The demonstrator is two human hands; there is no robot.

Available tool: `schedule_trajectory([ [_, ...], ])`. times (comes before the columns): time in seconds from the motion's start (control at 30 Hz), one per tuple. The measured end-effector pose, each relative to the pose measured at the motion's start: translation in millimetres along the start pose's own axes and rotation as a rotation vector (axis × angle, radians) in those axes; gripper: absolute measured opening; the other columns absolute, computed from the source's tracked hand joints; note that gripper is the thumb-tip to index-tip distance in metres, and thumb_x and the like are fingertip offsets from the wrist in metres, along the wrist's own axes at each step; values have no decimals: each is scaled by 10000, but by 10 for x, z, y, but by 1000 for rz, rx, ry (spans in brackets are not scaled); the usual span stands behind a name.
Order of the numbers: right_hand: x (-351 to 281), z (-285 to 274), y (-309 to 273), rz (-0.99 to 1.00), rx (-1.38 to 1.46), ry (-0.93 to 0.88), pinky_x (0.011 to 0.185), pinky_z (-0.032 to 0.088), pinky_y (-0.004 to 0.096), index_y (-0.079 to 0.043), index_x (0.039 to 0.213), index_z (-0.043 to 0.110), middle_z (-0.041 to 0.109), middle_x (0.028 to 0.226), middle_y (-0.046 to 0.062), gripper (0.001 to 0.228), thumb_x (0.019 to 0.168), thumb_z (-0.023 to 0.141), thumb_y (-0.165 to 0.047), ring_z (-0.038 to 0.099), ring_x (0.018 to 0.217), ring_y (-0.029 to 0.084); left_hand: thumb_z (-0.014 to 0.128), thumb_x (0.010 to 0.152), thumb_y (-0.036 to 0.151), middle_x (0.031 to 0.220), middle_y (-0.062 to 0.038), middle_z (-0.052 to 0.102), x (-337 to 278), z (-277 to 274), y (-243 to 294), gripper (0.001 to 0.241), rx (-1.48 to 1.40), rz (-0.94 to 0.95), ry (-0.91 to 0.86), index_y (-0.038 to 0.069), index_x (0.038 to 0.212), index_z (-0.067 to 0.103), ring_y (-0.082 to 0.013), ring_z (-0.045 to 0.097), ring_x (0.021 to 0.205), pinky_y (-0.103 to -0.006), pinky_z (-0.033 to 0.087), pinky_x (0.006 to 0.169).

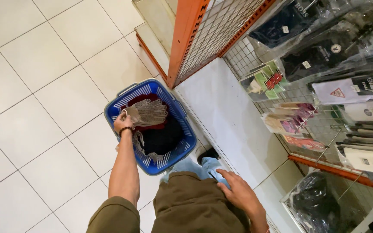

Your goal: Browse and select gloves and socks from store shelves into a shopping basket.

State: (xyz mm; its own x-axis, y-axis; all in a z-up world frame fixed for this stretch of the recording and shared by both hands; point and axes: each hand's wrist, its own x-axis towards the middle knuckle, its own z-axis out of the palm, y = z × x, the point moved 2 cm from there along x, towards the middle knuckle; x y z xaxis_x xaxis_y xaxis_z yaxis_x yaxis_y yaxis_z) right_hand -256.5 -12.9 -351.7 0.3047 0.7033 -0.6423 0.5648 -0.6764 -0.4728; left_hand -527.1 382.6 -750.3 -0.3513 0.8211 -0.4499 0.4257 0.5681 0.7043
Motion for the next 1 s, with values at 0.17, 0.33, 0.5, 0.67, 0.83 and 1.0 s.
schedule_trajectory([
  [0.17,-6,-42,20,32,15,-4,979,492,399,-209,1371,568,689,1212,96,464,920,644,-287,629,1146,312,870,726,277,870,-93,786,-15,40,8,263,155,287,78,127,935,813,-217,741,769,-370,581,752],
  [0.33,-1,-46,119,8,16,17,979,490,409,-196,1377,564,687,1204,109,471,921,649,-283,626,1145,327,882,779,362,834,-103,768,-338,-44,353,303,118,266,78,88,837,767,-250,730,763,-383,561,748],
  [0.5,-24,-129,121,41,33,8,977,493,401,-209,1383,556,689,1195,96,476,923,628,-306,630,1139,311,824,907,314,853,-116,728,-744,-111,767,268,87,488,167,52,906,770,-264,703,760,-403,556,731],
  [0.67,-5,-202,364,27,133,75,975,505,398,-203,1390,559,669,1270,100,484,922,626,-310,647,1134,317,811,902,241,967,-144,674,-1491,-304,1614,232,-5,745,123,21,944,753,-262,691,772,-385,563,726],
  [0.83,-72,-438,486,96,148,115,1006,510,375,-217,1419,545,695,1237,108,505,931,611,-333,657,1147,304,775,914,209,958,-129,690,-2228,-606,2578,199,-6,779,-171,15,937,743,-240,691,750,-359,554,703],
  [1.0,-102,-721,615,22,165,187,1030,476,374,-193,1415,536,658,1324,96,499,939,602,-324,611,1222,299,741,922,161,995,-144,703,-2935,-791,3429,166,74,1093,-415,-2,954,735,-265,677,743,-358,542,676],
])
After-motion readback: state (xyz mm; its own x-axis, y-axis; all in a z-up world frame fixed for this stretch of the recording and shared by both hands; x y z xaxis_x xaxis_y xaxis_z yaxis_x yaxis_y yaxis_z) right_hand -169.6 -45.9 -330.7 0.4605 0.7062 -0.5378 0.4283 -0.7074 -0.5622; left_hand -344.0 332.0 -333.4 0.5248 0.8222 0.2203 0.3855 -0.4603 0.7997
